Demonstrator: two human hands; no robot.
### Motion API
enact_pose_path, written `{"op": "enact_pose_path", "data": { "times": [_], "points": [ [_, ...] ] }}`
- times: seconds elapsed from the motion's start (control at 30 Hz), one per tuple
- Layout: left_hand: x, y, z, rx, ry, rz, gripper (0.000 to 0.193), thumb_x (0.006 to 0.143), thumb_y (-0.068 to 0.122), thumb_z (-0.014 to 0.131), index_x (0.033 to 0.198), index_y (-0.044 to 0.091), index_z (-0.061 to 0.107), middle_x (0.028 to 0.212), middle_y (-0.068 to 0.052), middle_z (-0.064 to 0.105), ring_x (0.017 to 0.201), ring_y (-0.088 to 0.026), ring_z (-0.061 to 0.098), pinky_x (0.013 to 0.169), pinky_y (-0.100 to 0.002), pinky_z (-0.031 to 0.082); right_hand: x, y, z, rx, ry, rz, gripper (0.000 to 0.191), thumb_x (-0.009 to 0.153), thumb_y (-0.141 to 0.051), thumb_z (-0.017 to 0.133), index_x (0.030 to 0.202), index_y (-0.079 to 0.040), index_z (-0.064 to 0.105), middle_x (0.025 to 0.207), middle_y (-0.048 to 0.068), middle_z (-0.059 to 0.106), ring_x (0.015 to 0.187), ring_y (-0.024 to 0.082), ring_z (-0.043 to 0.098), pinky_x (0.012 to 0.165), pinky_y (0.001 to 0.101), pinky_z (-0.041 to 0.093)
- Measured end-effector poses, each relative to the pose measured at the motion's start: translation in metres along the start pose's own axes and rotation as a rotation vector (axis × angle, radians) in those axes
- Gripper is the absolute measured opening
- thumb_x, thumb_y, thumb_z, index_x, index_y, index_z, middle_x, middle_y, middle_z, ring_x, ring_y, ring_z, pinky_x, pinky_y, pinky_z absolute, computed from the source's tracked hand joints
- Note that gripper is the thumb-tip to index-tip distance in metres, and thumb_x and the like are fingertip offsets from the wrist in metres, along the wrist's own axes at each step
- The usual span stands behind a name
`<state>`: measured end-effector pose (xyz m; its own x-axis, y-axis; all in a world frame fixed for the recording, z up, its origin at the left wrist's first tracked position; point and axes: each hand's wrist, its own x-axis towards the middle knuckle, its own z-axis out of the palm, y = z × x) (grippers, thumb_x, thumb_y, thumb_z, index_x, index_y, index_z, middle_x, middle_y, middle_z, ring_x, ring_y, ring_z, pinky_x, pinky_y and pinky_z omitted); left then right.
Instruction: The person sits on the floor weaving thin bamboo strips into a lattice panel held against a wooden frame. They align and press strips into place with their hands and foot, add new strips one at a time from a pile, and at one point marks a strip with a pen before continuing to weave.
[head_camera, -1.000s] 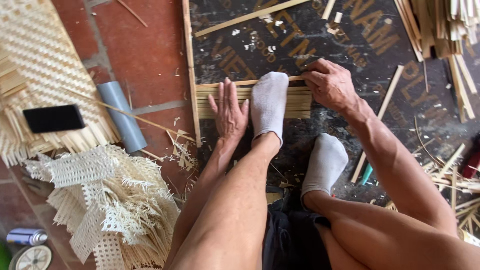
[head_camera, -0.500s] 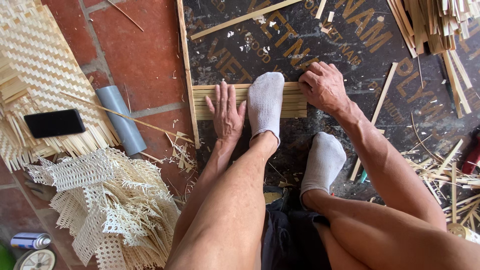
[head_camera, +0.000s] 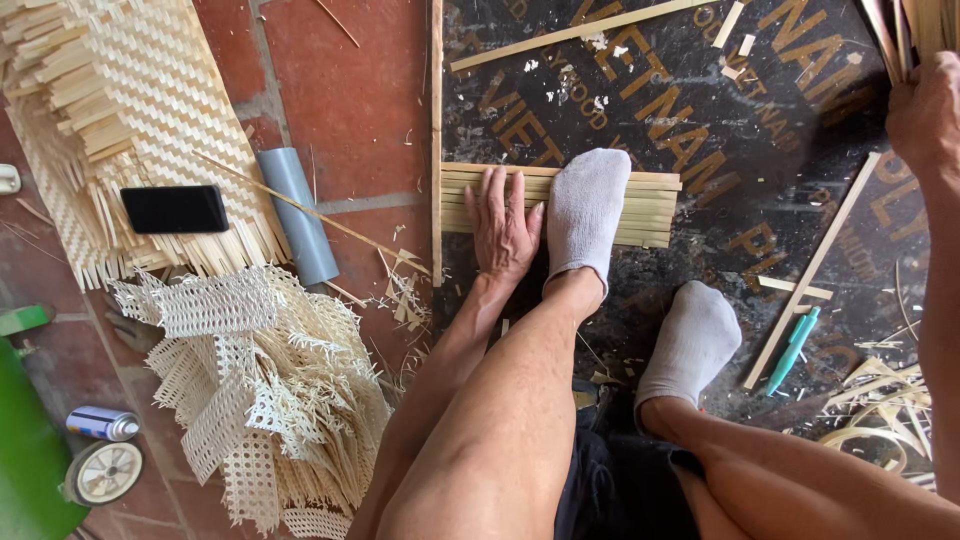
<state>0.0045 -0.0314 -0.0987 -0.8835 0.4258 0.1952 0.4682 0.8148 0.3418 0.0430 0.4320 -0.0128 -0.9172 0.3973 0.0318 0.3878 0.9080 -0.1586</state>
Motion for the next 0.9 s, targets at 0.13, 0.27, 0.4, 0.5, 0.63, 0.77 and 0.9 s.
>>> {"op": "enact_pose_path", "data": {
  "times": [0.13,0.27,0.4,0.5,0.63,0.77,0.9],
  "points": [
    [0.000,-0.003,0.003,0.000,-0.032,-0.006,0.064,0.102,0.037,0.060,0.153,0.000,0.045,0.163,-0.021,0.033,0.155,-0.037,0.029,0.128,-0.063,0.016,-0.007,-0.002,-0.001,-0.009,0.062,0.003,0.013,0.111,-0.005,0.055,0.102,0.003,0.059,0.088,0.018,0.064,0.083,0.029,0.069,0.070,0.0410,0.056],
    [-0.001,-0.004,0.004,0.017,-0.041,0.010,0.066,0.102,0.039,0.060,0.152,-0.002,0.043,0.163,-0.022,0.033,0.155,-0.038,0.027,0.127,-0.063,0.014,-0.024,-0.010,-0.018,0.326,0.162,-0.058,0.009,0.112,-0.006,0.063,0.105,-0.001,0.066,0.091,0.013,0.067,0.083,0.023,0.067,0.071,0.0366,0.056],
    [0.000,-0.002,0.004,-0.007,-0.032,-0.009,0.067,0.102,0.039,0.060,0.152,-0.002,0.042,0.163,-0.021,0.033,0.155,-0.036,0.027,0.128,-0.062,0.012,-0.044,-0.057,-0.005,0.744,-0.073,-0.152,0.006,0.113,-0.007,0.071,0.108,-0.006,0.074,0.094,0.007,0.070,0.083,0.016,0.066,0.072,0.0323,0.056],
    [0.001,-0.003,0.005,-0.014,-0.028,-0.013,0.068,0.103,0.039,0.060,0.153,-0.003,0.042,0.164,-0.021,0.033,0.157,-0.036,0.026,0.129,-0.060,0.011,-0.050,-0.082,0.004,0.644,-0.167,-0.198,0.005,0.104,-0.007,0.077,0.108,-0.004,0.076,0.091,0.009,0.069,0.081,0.017,0.065,0.073,0.0342,0.053],
    [0.000,-0.002,0.005,-0.013,-0.010,-0.018,0.069,0.103,0.040,0.060,0.153,-0.003,0.041,0.163,-0.021,0.034,0.157,-0.036,0.027,0.129,-0.060,0.012,-0.044,-0.084,0.010,0.597,-0.248,-0.185,0.013,0.098,-0.007,0.078,0.110,-0.002,0.076,0.091,0.010,0.070,0.086,0.020,0.067,0.074,0.0342,0.053],
    [0.002,0.001,0.002,-0.002,0.000,-0.016,0.067,0.102,0.039,0.061,0.152,-0.002,0.043,0.161,-0.020,0.036,0.156,-0.035,0.028,0.128,-0.062,0.014,-0.038,-0.074,0.020,0.497,-0.192,-0.360,0.011,0.104,-0.012,0.078,0.113,-0.005,0.077,0.092,0.009,0.070,0.081,0.020,0.068,0.072,0.0320,0.055],
    [0.006,0.003,-0.002,0.026,-0.027,-0.042,0.066,0.099,0.037,0.064,0.149,-0.002,0.046,0.160,-0.019,0.036,0.153,-0.035,0.029,0.126,-0.063,0.016,-0.030,-0.067,0.025,0.403,-0.209,-0.427,0.009,0.110,-0.018,0.074,0.114,-0.011,0.078,0.096,0.006,0.074,0.082,0.019,0.071,0.073,0.0318,0.058]
  ]
}}
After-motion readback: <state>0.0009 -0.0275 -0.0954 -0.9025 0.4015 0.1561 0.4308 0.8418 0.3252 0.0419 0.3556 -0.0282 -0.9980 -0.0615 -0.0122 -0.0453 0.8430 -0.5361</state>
